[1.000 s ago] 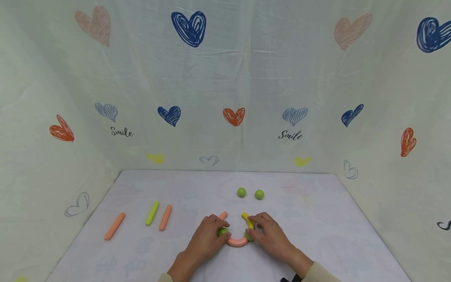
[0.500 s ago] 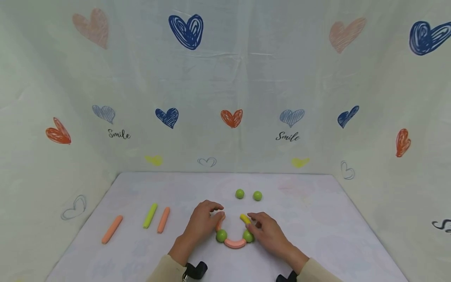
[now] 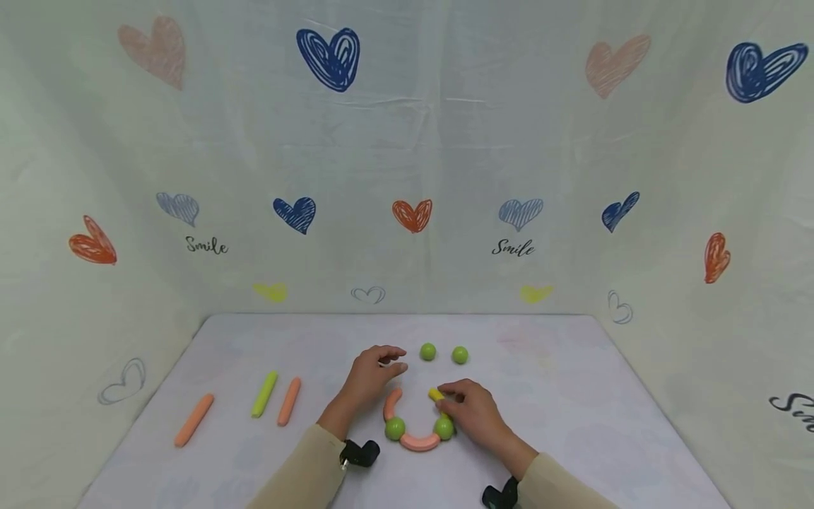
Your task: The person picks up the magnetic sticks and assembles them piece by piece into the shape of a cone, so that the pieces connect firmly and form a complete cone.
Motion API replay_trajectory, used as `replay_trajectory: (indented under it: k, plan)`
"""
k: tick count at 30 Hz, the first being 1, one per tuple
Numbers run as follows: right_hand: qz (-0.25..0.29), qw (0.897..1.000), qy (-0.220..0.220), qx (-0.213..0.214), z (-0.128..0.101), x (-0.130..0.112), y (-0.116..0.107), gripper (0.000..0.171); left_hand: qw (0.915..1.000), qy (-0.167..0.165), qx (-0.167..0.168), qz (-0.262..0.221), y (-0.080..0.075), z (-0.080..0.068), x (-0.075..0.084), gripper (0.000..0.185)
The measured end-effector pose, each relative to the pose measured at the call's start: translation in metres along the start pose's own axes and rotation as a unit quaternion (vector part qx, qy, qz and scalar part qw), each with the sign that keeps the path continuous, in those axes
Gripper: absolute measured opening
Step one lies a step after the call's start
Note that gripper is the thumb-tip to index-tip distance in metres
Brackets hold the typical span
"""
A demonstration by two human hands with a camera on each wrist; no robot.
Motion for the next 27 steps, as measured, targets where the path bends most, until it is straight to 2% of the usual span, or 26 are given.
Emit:
replay_trajectory:
  k: [8,15,19,22,27]
  plan:
    - [0.007,1.0,0.0,-0.01,-0.001,0.001,0.003,0.029,0.9991,-0.009,-0.039,0.009,0.011,0.031,0.0,0.032]
    - [0.021,1.0,-0.004,-0.018,-0.003,0.0,0.003,0.029,0.995,-0.001,-0.092,0.038,0.021,0.048,0.004,0.037]
    - [0.023,1.0,-0.004,-0.021,-0.003,0.0,0.004,0.029,0.9901,0.005,-0.12,0.072,0.023,0.055,0.004,0.04]
    - [0.023,1.0,-0.003,-0.017,-0.003,0.002,0.003,0.029,0.9842,0.021,-0.147,0.097,0.027,0.06,0.006,0.043]
    - [0.018,1.0,-0.007,-0.008,-0.002,0.004,0.0,0.028,0.9748,0.04,-0.185,0.118,0.038,0.067,0.009,0.05]
Point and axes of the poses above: each hand's wrist, its own z-axis towards the middle knuckle, its own y-axis out of the palm, x = y × z, the point moved 6 cm from there along z, towards the middle knuckle, and after that the axes turned 7 degrees about -z, right-handed, at the moved point
